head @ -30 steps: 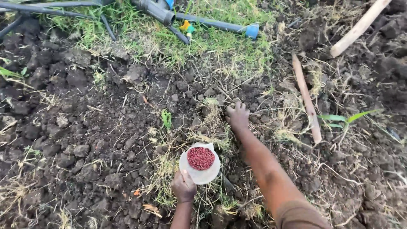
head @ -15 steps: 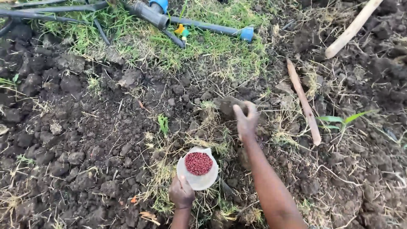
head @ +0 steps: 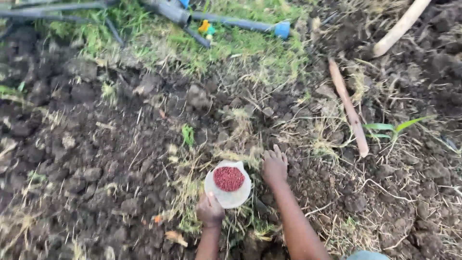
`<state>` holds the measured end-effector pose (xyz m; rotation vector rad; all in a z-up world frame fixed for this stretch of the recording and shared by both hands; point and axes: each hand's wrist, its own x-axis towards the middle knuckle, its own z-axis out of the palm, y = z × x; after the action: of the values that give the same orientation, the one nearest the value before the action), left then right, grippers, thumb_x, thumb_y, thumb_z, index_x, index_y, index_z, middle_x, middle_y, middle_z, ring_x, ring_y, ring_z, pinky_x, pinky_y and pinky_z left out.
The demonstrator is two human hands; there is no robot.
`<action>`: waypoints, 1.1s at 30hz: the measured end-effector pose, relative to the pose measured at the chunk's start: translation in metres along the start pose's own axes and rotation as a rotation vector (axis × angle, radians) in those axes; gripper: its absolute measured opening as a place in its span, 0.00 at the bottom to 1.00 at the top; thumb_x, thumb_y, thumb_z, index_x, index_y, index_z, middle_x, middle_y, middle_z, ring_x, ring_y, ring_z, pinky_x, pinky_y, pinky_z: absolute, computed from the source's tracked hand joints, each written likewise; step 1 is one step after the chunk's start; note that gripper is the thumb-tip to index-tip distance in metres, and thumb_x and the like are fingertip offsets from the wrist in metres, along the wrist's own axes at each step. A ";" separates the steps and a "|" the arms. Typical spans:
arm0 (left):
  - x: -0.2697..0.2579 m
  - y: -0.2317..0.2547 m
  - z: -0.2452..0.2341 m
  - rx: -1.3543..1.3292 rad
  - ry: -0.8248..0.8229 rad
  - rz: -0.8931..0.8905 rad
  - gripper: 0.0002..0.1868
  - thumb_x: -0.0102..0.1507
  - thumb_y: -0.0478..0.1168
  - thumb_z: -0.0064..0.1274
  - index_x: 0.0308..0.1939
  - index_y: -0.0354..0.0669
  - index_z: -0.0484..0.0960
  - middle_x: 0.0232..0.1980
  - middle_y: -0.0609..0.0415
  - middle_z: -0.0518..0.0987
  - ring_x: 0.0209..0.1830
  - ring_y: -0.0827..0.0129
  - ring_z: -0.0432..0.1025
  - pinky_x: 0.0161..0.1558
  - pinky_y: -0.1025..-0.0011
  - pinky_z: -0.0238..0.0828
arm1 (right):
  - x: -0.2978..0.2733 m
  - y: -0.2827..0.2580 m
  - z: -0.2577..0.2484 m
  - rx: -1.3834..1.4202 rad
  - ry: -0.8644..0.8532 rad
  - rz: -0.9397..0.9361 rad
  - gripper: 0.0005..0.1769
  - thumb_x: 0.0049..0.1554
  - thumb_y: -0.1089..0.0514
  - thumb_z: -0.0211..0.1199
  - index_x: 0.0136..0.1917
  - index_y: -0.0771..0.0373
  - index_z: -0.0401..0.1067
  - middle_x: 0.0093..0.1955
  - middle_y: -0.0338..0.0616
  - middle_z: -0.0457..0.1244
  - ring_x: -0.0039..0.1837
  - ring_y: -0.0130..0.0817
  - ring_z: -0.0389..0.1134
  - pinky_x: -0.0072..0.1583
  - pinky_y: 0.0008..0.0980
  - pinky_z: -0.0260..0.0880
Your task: Planting red seeds into soil by making holes with a wooden stick, dropping seeds from a container, and covering them with soil.
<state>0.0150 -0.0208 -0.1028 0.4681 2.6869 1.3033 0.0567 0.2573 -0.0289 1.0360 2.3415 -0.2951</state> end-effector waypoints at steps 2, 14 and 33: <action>-0.013 0.029 -0.016 0.015 -0.010 -0.055 0.29 0.73 0.38 0.27 0.62 0.18 0.79 0.44 0.34 0.88 0.23 0.59 0.85 0.06 0.76 0.73 | -0.030 0.010 -0.005 -0.036 -0.117 0.006 0.26 0.71 0.46 0.55 0.80 0.48 0.66 0.87 0.40 0.54 0.91 0.40 0.44 0.89 0.53 0.41; 0.001 0.036 -0.011 -0.017 0.100 -0.046 0.25 0.73 0.49 0.43 0.27 0.40 0.81 0.28 0.40 0.80 0.31 0.37 0.80 0.34 0.45 0.77 | -0.125 -0.093 -0.065 0.380 0.106 -0.554 0.09 0.63 0.59 0.69 0.53 0.62 0.87 0.50 0.58 0.76 0.57 0.61 0.78 0.65 0.55 0.77; -0.008 0.021 -0.004 0.000 0.174 0.019 0.24 0.73 0.47 0.47 0.23 0.43 0.78 0.25 0.45 0.77 0.29 0.44 0.80 0.31 0.54 0.78 | -0.119 -0.045 -0.032 2.001 -0.532 -0.272 0.27 0.67 0.53 0.60 0.74 0.72 0.72 0.63 0.56 0.74 0.58 0.39 0.77 0.63 0.39 0.80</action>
<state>0.0264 -0.0139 -0.0839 0.3980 2.8284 1.4103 0.0756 0.1672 0.0645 0.9501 1.0356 -2.8101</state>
